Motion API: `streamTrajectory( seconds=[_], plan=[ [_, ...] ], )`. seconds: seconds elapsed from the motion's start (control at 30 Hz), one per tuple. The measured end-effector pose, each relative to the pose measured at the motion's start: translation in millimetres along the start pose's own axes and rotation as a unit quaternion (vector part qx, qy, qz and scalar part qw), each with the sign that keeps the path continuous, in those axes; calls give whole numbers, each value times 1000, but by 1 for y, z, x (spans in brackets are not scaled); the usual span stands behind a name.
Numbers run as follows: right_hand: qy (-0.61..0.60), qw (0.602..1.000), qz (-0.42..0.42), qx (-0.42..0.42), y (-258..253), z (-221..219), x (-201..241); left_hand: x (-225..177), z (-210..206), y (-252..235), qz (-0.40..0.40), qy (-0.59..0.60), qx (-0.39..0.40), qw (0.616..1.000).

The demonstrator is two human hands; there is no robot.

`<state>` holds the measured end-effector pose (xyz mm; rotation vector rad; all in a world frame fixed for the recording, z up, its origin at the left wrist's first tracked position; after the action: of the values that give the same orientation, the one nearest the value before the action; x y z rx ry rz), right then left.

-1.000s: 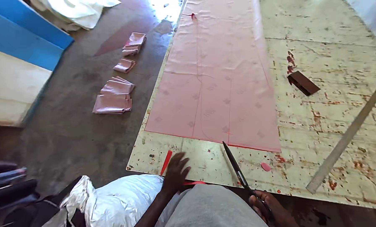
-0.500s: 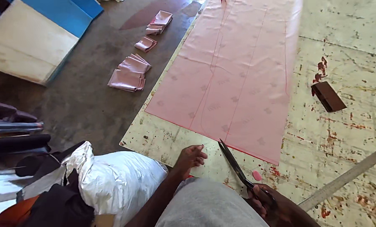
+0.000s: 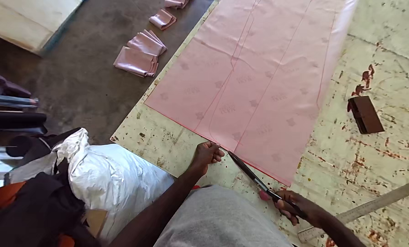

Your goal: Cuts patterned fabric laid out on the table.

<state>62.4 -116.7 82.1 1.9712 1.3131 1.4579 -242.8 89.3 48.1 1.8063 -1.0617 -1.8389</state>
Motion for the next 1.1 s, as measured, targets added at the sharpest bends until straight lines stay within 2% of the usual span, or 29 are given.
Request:
streamTrajectory(
  seconds=[0.23,0.43,1.1],
  plan=[
    [72,995,-44,47,-16,34,44,-3,5,5,0,4,-40,999],
    [51,997,-17,58,-39,25,41,-8,17,-1,-15,11,-83,996],
    [45,999,-7,22,-56,11,41,-9,15,-3,-26,-15,-91,995]
  ],
)
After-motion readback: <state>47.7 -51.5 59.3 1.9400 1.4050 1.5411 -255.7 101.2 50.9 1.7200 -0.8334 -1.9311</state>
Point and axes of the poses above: each hand's wrist, its own y-axis away from the middle knuckle, its own z-axis out of the back of the hand, x = y × z, the point moved 2 cm from there along -y, towards the middle knuckle, and after that the axes turned 9 degrees about -y, right-handed, at the moved point
